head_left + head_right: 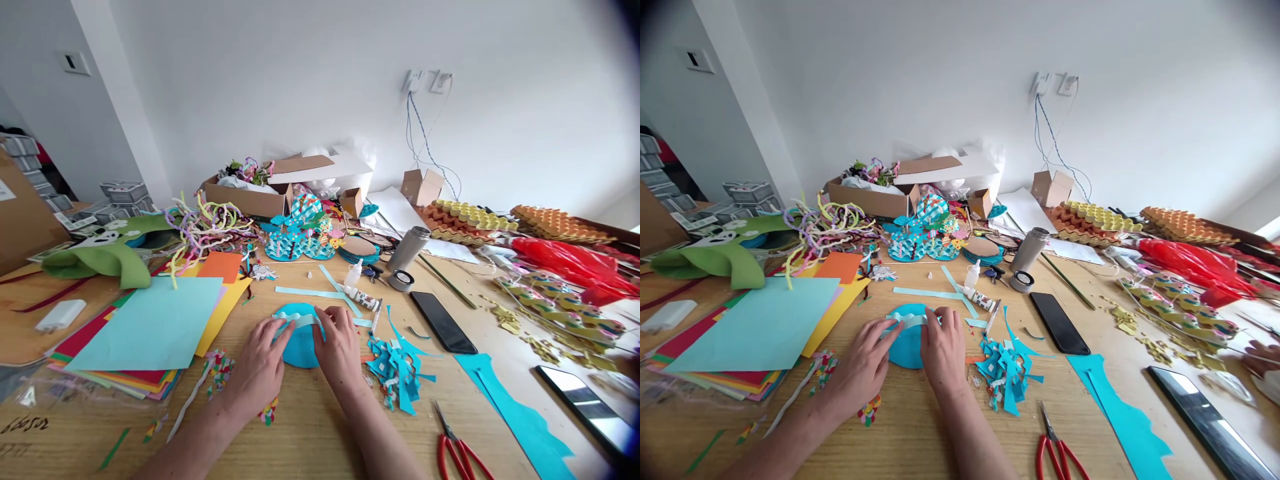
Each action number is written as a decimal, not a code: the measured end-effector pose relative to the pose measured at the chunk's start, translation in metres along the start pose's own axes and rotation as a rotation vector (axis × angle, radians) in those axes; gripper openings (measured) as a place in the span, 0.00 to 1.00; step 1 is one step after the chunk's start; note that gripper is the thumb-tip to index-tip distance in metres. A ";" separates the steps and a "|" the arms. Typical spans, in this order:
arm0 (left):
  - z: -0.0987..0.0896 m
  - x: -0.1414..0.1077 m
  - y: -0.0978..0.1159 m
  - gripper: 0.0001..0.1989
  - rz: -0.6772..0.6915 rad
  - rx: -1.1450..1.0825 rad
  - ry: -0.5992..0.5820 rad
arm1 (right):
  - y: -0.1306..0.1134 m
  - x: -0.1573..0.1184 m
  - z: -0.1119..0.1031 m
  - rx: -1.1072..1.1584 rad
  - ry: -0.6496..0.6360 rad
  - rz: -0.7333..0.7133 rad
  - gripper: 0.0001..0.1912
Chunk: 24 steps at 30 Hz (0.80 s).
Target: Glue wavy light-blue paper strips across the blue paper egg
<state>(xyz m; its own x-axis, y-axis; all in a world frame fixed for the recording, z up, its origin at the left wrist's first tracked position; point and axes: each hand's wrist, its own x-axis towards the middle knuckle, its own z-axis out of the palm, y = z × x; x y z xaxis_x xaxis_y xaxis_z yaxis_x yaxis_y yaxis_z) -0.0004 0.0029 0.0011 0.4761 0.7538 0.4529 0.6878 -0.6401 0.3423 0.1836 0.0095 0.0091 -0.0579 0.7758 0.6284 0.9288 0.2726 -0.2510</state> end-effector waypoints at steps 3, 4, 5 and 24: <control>-0.003 0.000 0.001 0.36 0.017 0.001 -0.014 | 0.000 0.000 0.001 0.013 -0.012 0.001 0.15; -0.004 0.001 0.001 0.36 0.020 0.006 -0.021 | 0.000 0.000 0.001 0.016 -0.016 0.000 0.14; -0.004 0.001 0.001 0.35 0.022 0.011 -0.028 | 0.000 0.000 0.000 0.019 -0.020 -0.002 0.15; -0.004 -0.002 0.001 0.36 -0.012 0.016 -0.064 | -0.024 -0.018 -0.021 -0.196 -0.139 -0.046 0.23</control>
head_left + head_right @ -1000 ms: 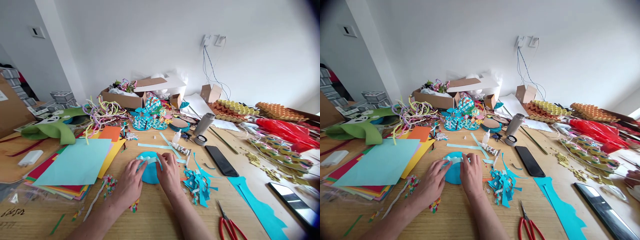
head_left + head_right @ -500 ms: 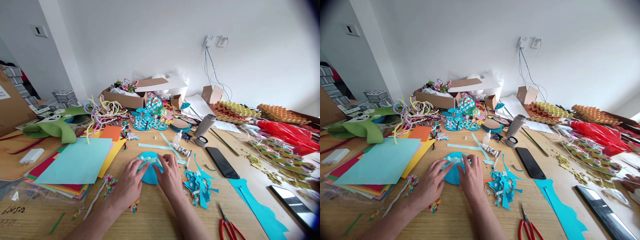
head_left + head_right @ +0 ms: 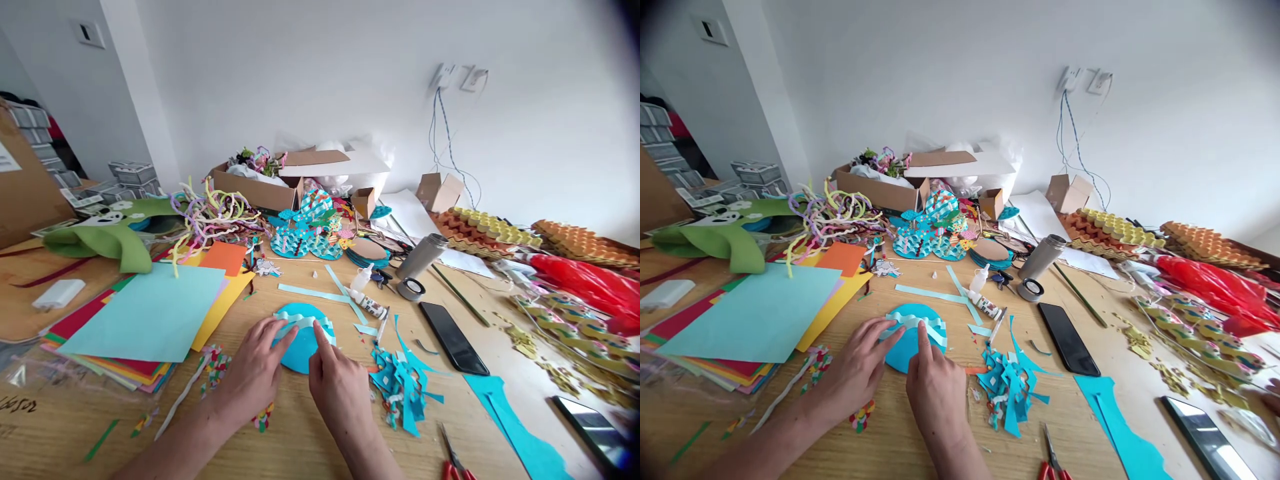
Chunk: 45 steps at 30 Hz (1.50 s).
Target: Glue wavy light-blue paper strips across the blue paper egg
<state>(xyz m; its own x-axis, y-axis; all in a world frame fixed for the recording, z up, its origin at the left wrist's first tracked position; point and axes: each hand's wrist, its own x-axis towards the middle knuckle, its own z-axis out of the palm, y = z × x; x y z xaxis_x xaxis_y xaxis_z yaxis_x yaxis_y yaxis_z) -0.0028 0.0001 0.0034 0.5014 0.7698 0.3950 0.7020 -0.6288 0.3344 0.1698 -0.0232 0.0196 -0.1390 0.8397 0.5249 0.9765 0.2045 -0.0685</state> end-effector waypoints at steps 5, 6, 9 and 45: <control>-0.001 0.000 -0.001 0.38 0.000 -0.010 -0.001 | 0.000 -0.002 0.002 -0.037 -0.034 -0.007 0.23; -0.001 0.000 -0.001 0.38 -0.001 -0.012 -0.003 | 0.000 -0.002 0.002 -0.044 -0.039 -0.008 0.23; 0.000 0.000 -0.001 0.39 -0.004 -0.014 -0.014 | 0.000 -0.002 0.002 -0.046 -0.052 -0.012 0.24; -0.009 0.002 0.002 0.27 0.059 0.045 0.021 | -0.014 0.007 -0.002 -0.001 -0.598 0.125 0.27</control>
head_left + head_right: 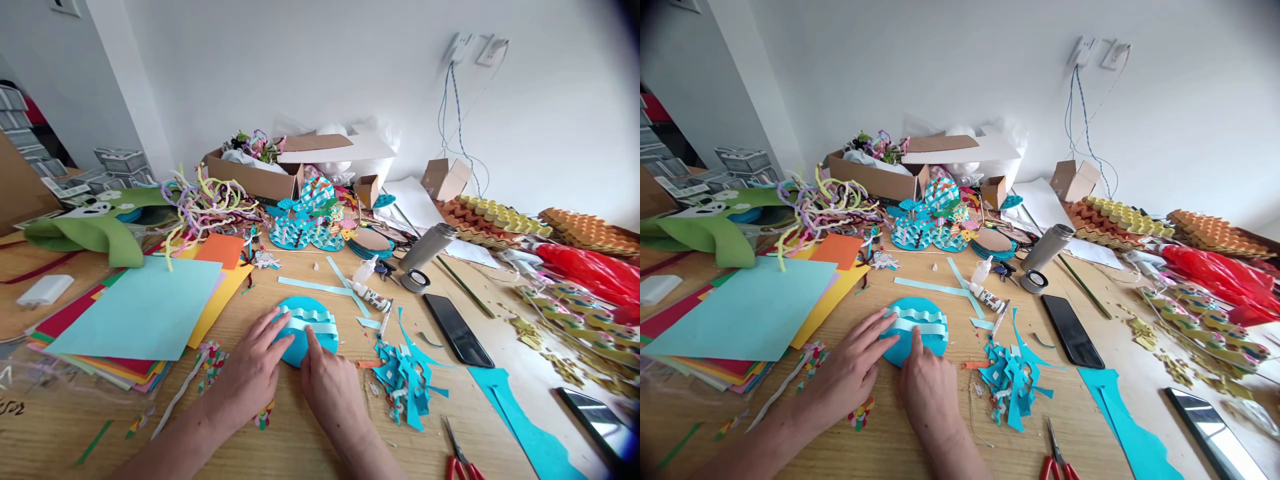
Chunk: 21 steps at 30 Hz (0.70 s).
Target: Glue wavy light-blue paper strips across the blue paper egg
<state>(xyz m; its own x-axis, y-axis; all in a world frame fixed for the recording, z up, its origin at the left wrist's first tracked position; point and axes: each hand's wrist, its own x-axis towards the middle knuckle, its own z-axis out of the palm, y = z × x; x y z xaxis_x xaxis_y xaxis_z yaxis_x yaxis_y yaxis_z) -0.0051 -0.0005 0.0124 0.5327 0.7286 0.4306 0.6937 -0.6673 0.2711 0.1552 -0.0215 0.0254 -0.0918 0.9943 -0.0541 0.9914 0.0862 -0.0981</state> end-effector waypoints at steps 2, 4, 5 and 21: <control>0.000 0.000 0.000 0.27 -0.003 -0.009 0.006 | -0.001 0.001 -0.001 0.008 -0.020 0.004 0.27; -0.001 0.001 0.001 0.25 -0.011 -0.019 0.017 | -0.001 0.001 -0.001 0.005 -0.042 0.009 0.27; -0.002 0.001 0.001 0.24 -0.015 -0.024 0.028 | -0.001 0.001 -0.001 0.000 -0.055 0.013 0.27; 0.000 0.000 -0.002 0.21 -0.036 -0.042 0.113 | -0.002 0.002 -0.002 -0.025 -0.096 0.003 0.26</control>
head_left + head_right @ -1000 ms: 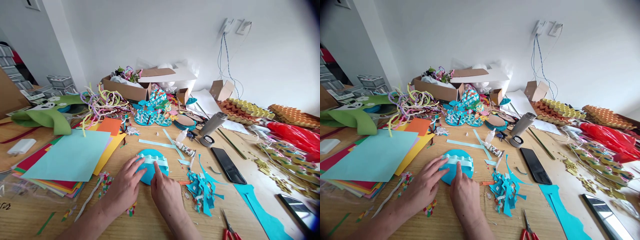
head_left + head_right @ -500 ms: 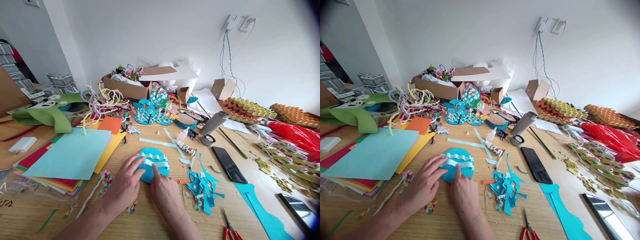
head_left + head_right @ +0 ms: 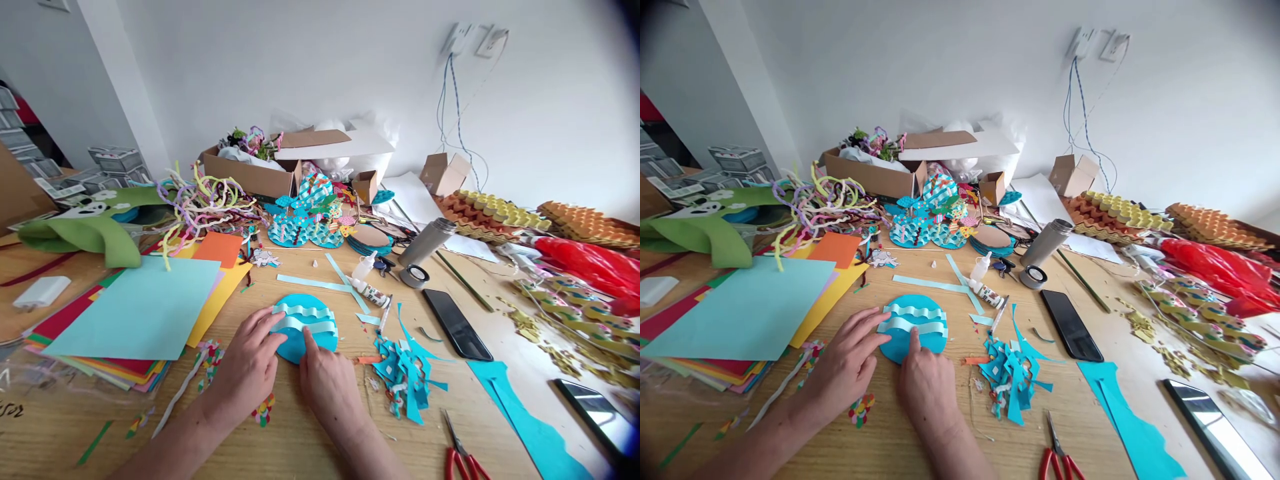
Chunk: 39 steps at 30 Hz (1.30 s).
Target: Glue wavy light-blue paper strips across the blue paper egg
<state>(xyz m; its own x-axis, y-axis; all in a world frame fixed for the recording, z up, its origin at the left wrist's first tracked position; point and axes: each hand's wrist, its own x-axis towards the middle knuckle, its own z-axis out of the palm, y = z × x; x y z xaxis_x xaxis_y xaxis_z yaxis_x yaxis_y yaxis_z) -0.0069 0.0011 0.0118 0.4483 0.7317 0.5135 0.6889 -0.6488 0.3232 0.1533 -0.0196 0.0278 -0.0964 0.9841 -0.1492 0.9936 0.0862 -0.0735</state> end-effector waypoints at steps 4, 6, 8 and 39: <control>0.001 0.000 0.000 0.22 0.000 0.009 -0.005 | -0.001 0.000 -0.001 -0.001 -0.012 0.009 0.26; 0.001 0.000 0.000 0.22 0.002 0.012 -0.008 | -0.001 0.001 -0.001 0.001 -0.012 0.009 0.26; 0.001 0.000 -0.001 0.22 0.002 0.016 -0.003 | -0.001 0.001 -0.001 0.003 -0.011 0.005 0.26; 0.002 0.000 -0.001 0.24 0.014 0.049 -0.020 | -0.002 0.001 -0.002 0.025 -0.036 0.010 0.28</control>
<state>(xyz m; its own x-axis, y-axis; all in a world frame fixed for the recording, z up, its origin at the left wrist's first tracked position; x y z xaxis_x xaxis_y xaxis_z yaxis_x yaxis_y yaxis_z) -0.0060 0.0020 0.0102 0.4685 0.7272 0.5017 0.7096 -0.6480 0.2766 0.1513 -0.0182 0.0294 -0.0891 0.9785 -0.1859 0.9927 0.0721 -0.0967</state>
